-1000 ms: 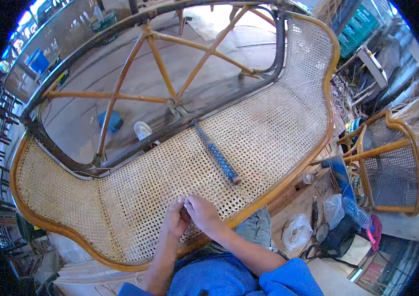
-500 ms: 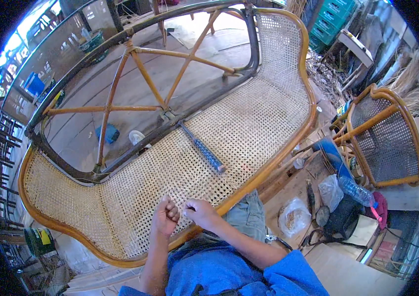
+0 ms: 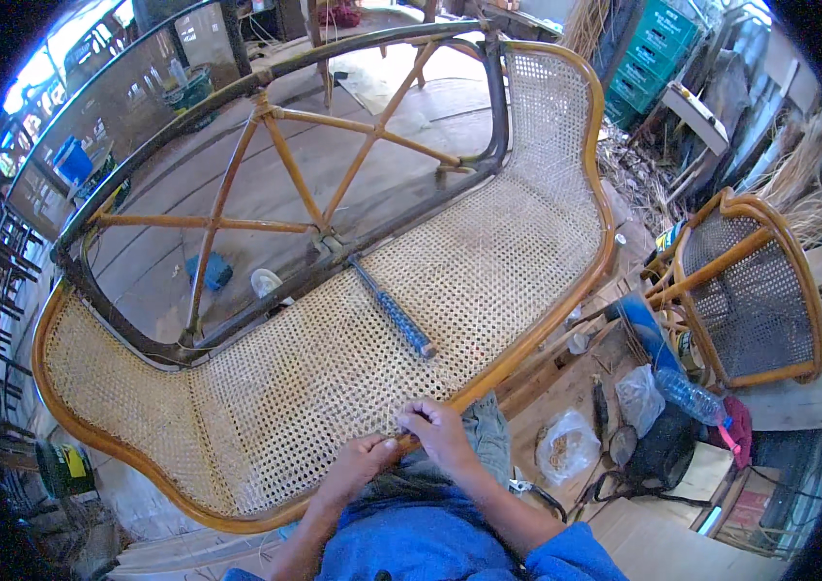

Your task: The person weaves a thin cane strip into the seat of a rattan chair. They thread the cane through the existing weave and use a hammer to tap it flush against the frame, repeating this process along the edge of the seat.

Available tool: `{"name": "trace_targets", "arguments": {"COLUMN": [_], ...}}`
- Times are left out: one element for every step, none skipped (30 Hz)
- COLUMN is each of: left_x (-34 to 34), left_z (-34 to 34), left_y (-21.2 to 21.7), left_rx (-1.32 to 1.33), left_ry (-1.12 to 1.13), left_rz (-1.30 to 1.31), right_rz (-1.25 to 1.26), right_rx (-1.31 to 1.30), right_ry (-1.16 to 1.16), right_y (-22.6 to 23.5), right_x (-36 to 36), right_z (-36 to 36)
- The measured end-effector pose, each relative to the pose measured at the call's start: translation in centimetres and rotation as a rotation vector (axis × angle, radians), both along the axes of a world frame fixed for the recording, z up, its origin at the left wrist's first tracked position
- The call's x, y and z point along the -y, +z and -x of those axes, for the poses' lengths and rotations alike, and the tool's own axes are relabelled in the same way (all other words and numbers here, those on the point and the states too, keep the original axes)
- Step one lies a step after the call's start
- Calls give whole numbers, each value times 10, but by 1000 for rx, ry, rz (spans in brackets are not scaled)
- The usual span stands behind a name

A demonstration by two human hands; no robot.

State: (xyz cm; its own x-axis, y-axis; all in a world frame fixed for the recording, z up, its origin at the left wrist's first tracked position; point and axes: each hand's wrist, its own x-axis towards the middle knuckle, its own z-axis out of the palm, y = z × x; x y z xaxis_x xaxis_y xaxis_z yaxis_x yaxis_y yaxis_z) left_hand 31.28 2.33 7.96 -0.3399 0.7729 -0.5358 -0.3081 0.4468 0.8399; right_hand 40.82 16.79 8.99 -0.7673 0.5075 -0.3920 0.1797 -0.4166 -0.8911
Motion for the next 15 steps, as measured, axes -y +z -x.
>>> {"name": "trace_targets", "arguments": {"left_x": [-5, -7, -8, -8, -9, -7, -6, -7, -5, -7, -16, -14, -7, 0, -1], "left_z": [-5, -7, -7, -6, -2, 1, 2, 4, 5, 3, 4, 6, 5, 4, 6], "left_y": [-1, -1, 1, 6, 12, 18, 24, 29, 21, 13, 18, 25, 17, 1, -1], "left_rx": [26, 50, 33, 15, -4, -36, -54, -72, -185, -280, -210, -155, -135, -116, -95], "left_ry": [75, 152, 126, 103, 84, 78, 71, 66, 48, 22, 23, 37, 99, 158, 205], "left_rz": [-46, -91, -79, -65, -48, -26, 1, 29, -14, -73, -66, -41, -82, -124, -189], "right_rz": [-93, -185, -280, -198, -115, -15, 15, 46, 108, 191, 263, 315, 354, 405, 433], "right_rx": [-2, -5, 1, 9, 16, 18, 54, 90, 135, 141, 144, 72, -14, -48, -83], "right_ry": [20, 42, 60, 31, 6, -11, 10, 34, 63, 19, -35, -19, 3, 15, 11], "right_y": [-2, -4, -3, 2, 8, 10, 9, 9, 2, -1, -7, -9, -6, -2, 3], "right_x": [3, 6, 9, 10, 13, 19, 21, 14, 15, 15, 9, 10, 12, 17, 17], "right_z": [-2, -4, -6, -6, -5, -2, -1, 1, 0, -4, -6, -4, 2, 6, 8]}}
